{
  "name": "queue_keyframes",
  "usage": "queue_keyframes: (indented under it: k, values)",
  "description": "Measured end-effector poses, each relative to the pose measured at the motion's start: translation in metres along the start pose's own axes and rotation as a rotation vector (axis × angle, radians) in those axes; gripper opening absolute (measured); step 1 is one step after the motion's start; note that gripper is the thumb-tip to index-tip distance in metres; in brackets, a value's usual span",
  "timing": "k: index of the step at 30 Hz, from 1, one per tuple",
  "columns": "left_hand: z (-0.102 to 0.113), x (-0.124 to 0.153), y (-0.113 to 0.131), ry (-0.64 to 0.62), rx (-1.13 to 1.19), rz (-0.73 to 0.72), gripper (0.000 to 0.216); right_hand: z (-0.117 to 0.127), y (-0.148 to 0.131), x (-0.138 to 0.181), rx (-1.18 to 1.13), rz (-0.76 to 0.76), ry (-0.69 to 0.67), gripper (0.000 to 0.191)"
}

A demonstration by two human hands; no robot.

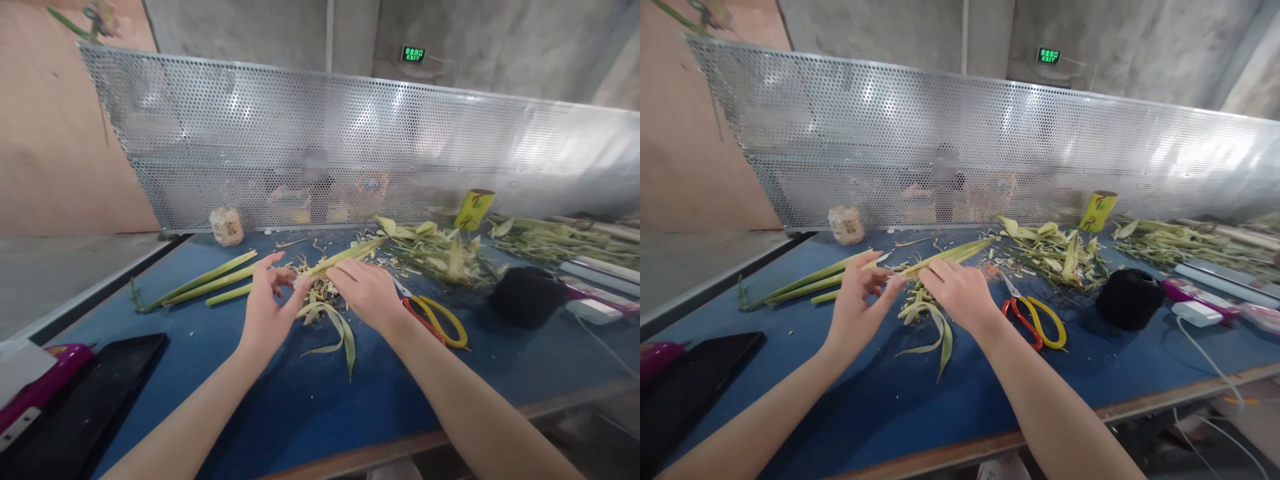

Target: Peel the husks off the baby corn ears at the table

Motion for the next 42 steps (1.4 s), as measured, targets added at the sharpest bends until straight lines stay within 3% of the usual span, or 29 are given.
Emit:
queue_keyframes:
  k: [3,6,10,14,19,23,27,31,34,42]
  values:
    - [-0.010,0.001,-0.016,-0.097,0.245,0.223,0.049,0.000,-0.001,-0.001,0.005,0.009,0.002,0.022]
    - [-0.011,0.001,-0.016,-0.103,0.386,0.289,0.050,-0.003,0.003,-0.001,-0.065,-0.049,-0.010,0.019]
    - [-0.008,0.000,-0.011,-0.082,0.398,0.255,0.048,-0.004,0.014,0.000,-0.208,-0.158,0.026,0.023]
    - [-0.011,0.001,-0.004,-0.142,0.299,0.126,0.044,-0.001,0.019,-0.001,-0.225,-0.220,0.027,0.021]
    - [-0.011,0.005,0.009,-0.181,-0.034,-0.074,0.025,-0.001,0.011,-0.002,-0.206,-0.143,-0.029,0.025]
    - [-0.008,0.005,0.017,-0.160,-0.147,-0.174,0.009,-0.007,0.002,-0.001,-0.300,-0.034,-0.066,0.025]
    - [-0.009,0.004,0.013,-0.158,-0.118,-0.126,0.012,-0.006,0.002,-0.001,-0.315,-0.019,-0.040,0.024]
    - [-0.015,0.004,0.002,-0.184,0.114,0.025,0.042,-0.001,0.003,-0.002,-0.278,-0.005,-0.024,0.025]
    - [-0.017,0.005,-0.002,-0.186,0.243,0.097,0.050,0.002,0.002,-0.002,-0.276,0.023,-0.028,0.026]
    - [-0.021,0.004,0.009,-0.311,0.287,-0.010,0.040,0.012,0.007,-0.001,-0.446,0.101,0.068,0.025]
Point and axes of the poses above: each hand's wrist, its own x-axis away from the middle knuckle, its own z-axis out of the back of the hand, y = z × x, the point moved 7 cm from there along -x, towards the middle knuckle, and after that the axes turned 2 degrees about x, right-handed, at the moved point
